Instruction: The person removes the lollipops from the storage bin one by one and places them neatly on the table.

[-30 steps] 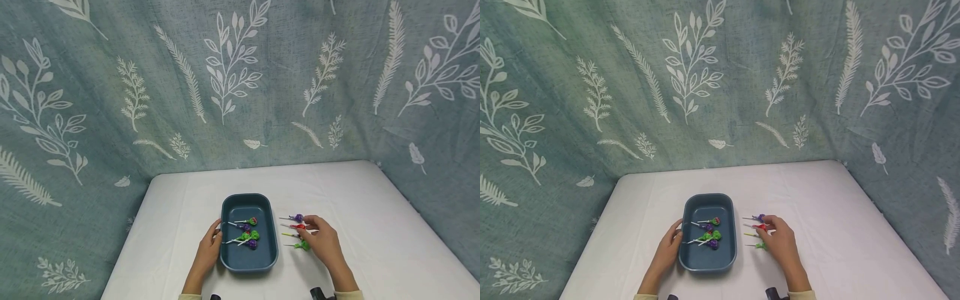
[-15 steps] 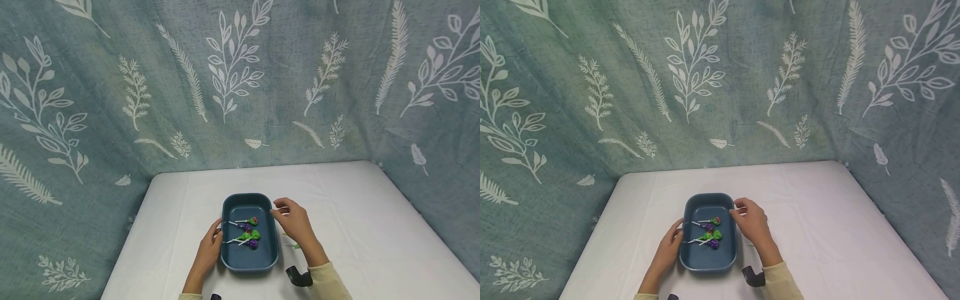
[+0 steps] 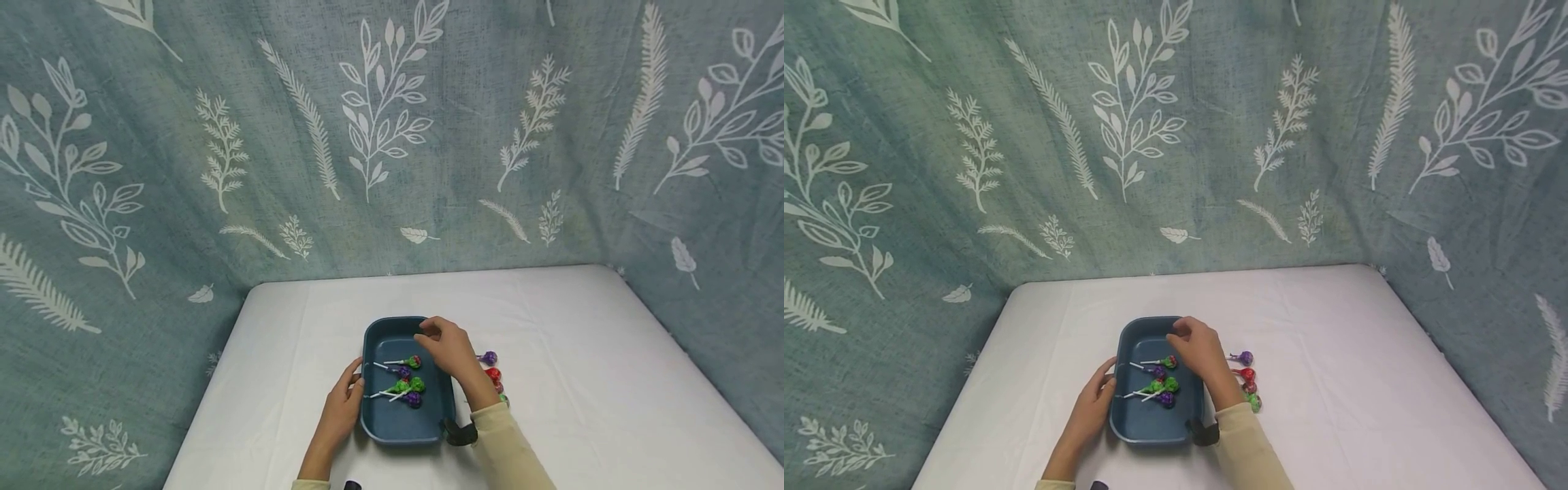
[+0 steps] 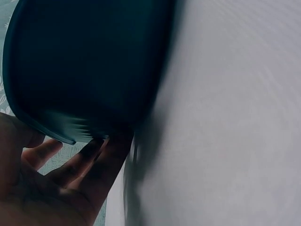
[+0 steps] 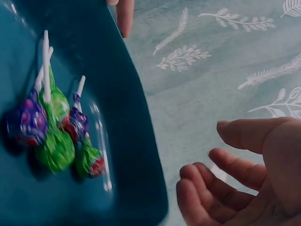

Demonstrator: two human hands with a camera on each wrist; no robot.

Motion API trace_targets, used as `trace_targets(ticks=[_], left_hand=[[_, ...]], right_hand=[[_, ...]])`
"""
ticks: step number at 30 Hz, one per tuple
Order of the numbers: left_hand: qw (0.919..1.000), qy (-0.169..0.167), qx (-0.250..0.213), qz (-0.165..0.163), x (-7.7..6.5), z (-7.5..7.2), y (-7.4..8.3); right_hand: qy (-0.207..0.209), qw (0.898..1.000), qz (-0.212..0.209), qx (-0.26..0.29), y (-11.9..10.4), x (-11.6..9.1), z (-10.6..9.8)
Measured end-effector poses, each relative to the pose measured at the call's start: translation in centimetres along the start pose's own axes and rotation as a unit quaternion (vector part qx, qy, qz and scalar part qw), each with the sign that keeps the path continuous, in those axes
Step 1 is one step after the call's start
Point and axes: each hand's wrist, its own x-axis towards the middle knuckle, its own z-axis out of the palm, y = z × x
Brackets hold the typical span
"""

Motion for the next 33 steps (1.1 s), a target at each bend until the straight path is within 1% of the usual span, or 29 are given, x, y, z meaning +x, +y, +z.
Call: trace_targets(ticks=[4,8,11,15,23,27,33], left_hand=[[1.0,0.001,-0.005,0.002,0.0,0.0,0.0],[0.9999,0.0,-0.009,-0.005,0.0,0.0,0.1],[1.0,-0.001,-0.006,-0.005,0.0,0.0,0.2],[1.0,-0.003,-0.005,-0.001,0.0,-0.1,0.1],[1.0,0.0,0.0,-0.001,-0.1,0.0,0.2],[1.0,-0.001,0.0,0.0,-0.1,0.0,0.2],[1.0,0.0,0.003,0.0,0.0,0.0,0.2]], right_hand=[[-0.013,1.0,0.008,-0.01,0.3,0.7,1.0],[-0.024,0.999,0.017,-0.021,0.6,1.0,1.9],[-0.03,0.999,0.03,-0.034,0.6,1.3,2.4],[-0.04,0.997,0.037,-0.057,0.3,1.4,2.9],[-0.067,0.992,0.016,-0.103,0.5,1.6,3.9],[-0.072,0.99,0.024,-0.121,0.8,1.8,4.4],[-0.087,0.987,0.036,-0.134,1.1,2.3,4.8]])
